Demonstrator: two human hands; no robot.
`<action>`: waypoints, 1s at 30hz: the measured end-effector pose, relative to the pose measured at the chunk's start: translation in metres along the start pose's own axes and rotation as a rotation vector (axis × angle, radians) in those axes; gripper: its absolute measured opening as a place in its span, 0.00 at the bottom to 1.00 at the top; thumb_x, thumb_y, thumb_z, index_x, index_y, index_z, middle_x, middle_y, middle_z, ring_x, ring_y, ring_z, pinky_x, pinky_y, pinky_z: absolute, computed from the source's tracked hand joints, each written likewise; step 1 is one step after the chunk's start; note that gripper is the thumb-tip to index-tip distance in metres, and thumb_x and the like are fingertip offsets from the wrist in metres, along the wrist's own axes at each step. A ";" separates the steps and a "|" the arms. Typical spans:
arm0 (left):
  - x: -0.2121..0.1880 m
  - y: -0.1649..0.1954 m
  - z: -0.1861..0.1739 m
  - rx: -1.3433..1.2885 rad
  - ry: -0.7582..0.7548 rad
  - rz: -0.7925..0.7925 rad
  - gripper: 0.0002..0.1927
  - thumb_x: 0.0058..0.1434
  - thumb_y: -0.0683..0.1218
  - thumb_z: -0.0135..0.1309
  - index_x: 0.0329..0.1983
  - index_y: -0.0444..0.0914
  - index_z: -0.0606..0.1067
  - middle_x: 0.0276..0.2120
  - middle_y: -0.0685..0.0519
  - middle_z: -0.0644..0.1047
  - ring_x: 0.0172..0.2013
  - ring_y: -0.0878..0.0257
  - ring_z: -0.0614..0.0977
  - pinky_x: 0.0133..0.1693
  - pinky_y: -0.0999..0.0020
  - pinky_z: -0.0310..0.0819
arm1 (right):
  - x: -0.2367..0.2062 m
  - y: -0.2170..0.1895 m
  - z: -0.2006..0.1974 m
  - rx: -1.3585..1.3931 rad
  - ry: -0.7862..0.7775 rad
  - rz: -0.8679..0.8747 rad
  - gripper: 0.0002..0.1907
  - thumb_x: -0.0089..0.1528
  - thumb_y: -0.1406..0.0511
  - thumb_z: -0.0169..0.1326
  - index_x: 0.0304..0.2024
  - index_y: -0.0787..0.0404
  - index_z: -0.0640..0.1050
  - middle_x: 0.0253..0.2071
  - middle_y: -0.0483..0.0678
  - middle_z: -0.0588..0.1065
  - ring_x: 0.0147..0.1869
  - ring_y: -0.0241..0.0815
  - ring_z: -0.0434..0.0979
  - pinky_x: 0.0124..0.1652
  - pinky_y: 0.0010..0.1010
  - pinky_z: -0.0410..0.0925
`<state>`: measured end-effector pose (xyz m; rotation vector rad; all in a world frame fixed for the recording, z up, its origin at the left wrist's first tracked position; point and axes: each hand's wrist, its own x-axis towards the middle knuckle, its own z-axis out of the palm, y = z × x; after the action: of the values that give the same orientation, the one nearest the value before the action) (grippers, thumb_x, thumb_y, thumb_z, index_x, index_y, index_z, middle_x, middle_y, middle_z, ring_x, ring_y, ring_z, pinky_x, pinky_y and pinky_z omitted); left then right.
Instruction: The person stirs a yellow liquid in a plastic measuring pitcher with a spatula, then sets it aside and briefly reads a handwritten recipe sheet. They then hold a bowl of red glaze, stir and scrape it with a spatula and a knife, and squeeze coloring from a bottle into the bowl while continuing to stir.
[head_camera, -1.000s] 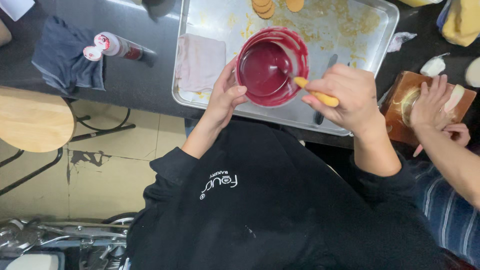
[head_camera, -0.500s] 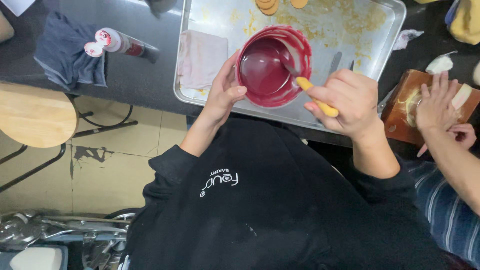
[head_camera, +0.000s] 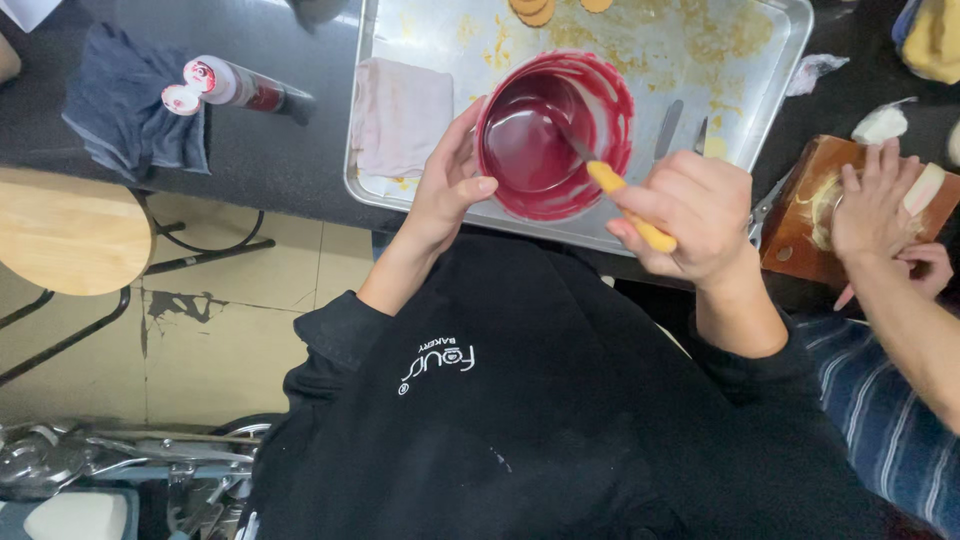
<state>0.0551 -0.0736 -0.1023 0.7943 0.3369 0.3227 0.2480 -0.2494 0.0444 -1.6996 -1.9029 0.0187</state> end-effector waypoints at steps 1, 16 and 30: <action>0.000 -0.001 0.000 0.011 0.002 -0.001 0.58 0.51 0.57 0.69 0.78 0.34 0.53 0.72 0.42 0.63 0.71 0.53 0.68 0.72 0.58 0.59 | -0.002 -0.001 -0.001 0.053 -0.001 -0.010 0.12 0.59 0.64 0.66 0.41 0.61 0.78 0.27 0.48 0.70 0.30 0.50 0.72 0.28 0.39 0.63; -0.001 -0.014 0.005 0.009 -0.024 -0.068 0.53 0.54 0.50 0.67 0.78 0.36 0.53 0.68 0.41 0.66 0.66 0.53 0.70 0.68 0.59 0.63 | -0.018 -0.011 0.003 0.226 0.024 0.058 0.11 0.56 0.66 0.65 0.39 0.64 0.79 0.25 0.49 0.72 0.26 0.48 0.72 0.27 0.36 0.62; -0.004 -0.003 0.011 0.032 0.037 -0.041 0.53 0.54 0.52 0.67 0.78 0.36 0.53 0.63 0.45 0.69 0.61 0.59 0.73 0.59 0.66 0.70 | -0.086 0.017 0.011 0.648 0.762 0.713 0.14 0.74 0.62 0.55 0.42 0.69 0.73 0.27 0.53 0.70 0.23 0.37 0.68 0.25 0.24 0.62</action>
<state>0.0565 -0.0846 -0.0966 0.8130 0.3937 0.2945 0.2600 -0.3210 -0.0060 -1.5097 -0.5918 0.2067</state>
